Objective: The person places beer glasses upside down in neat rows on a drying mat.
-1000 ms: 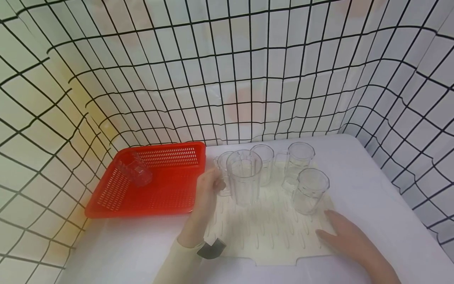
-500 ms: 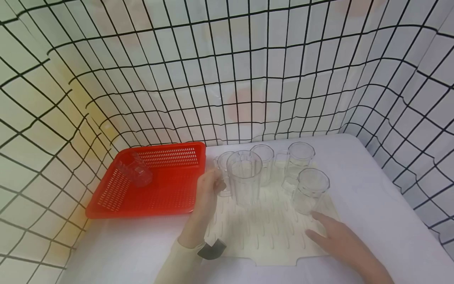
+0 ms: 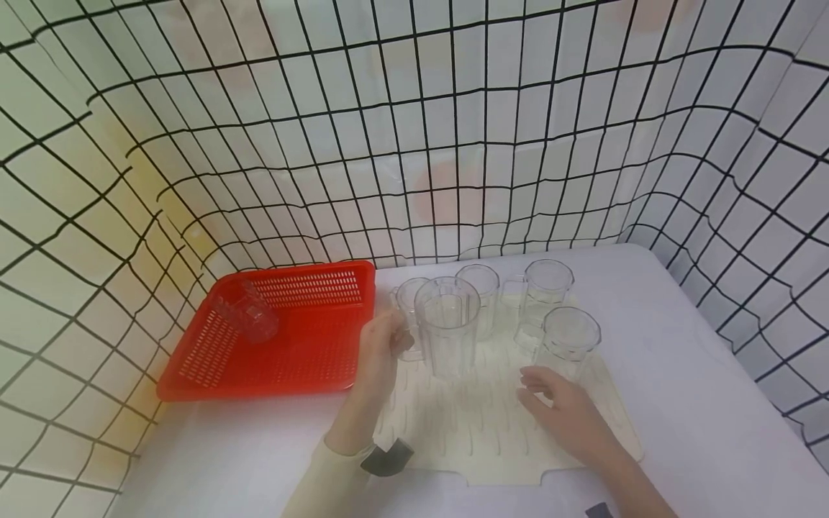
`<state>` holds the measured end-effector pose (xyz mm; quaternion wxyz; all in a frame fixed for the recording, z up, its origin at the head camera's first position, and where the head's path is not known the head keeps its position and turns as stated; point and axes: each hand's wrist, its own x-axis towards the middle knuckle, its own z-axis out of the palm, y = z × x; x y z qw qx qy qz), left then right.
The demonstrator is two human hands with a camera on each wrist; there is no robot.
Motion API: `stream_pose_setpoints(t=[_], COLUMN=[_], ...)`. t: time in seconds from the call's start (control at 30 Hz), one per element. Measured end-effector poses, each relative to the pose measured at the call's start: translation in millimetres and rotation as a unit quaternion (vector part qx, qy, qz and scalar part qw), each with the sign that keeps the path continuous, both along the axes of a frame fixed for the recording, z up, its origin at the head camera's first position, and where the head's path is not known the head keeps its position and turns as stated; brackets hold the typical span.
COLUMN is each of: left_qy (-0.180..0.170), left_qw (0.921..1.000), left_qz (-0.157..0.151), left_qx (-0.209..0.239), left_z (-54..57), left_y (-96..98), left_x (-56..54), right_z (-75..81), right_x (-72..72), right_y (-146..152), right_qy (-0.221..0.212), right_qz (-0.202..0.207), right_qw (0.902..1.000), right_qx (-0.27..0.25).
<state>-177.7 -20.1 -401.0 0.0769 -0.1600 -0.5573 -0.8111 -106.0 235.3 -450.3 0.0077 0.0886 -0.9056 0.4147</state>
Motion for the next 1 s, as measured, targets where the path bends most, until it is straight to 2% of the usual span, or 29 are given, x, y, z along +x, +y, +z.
stream_pose_setpoints(t=[0.17,0.33,0.43,0.6,0.77,1.0], left_qy=[-0.001,-0.001,0.0,0.005,0.013,0.036], left_qw=[1.0,1.0,1.0,0.9999,0.9998,0.9989], left_qz=[-0.002,-0.004,-0.006,-0.012,-0.017,-0.027], left_qx=[0.006,0.007,0.005,0.006,0.001,-0.012], left_z=[0.2,0.1,-0.2,-1.1,-1.3,-4.8], left_y=[0.6,1.0,1.4,2.1,3.2,1.9], left_x=[0.7,0.4,0.5,0.9,2.2,0.1], right_z=[3.9,2.5,2.5,4.5,8.1,10.9], right_x=[-8.6,-16.9,-19.3,-21.8,-25.8,-28.5], right_y=[-22.7,-40.5,-48.8,-56.1,-57.2,-54.4], right_qy=[-0.024,-0.072,-0.119,-0.187,-0.21,-0.221], right_qz=[-0.009,-0.012,-0.004,0.013,0.039,0.083], right_qw=[0.9976,0.9879,0.9746,0.9452,0.9249,0.9043], right_qx=[-0.064,-0.137,-0.19,-0.267,-0.314,-0.356])
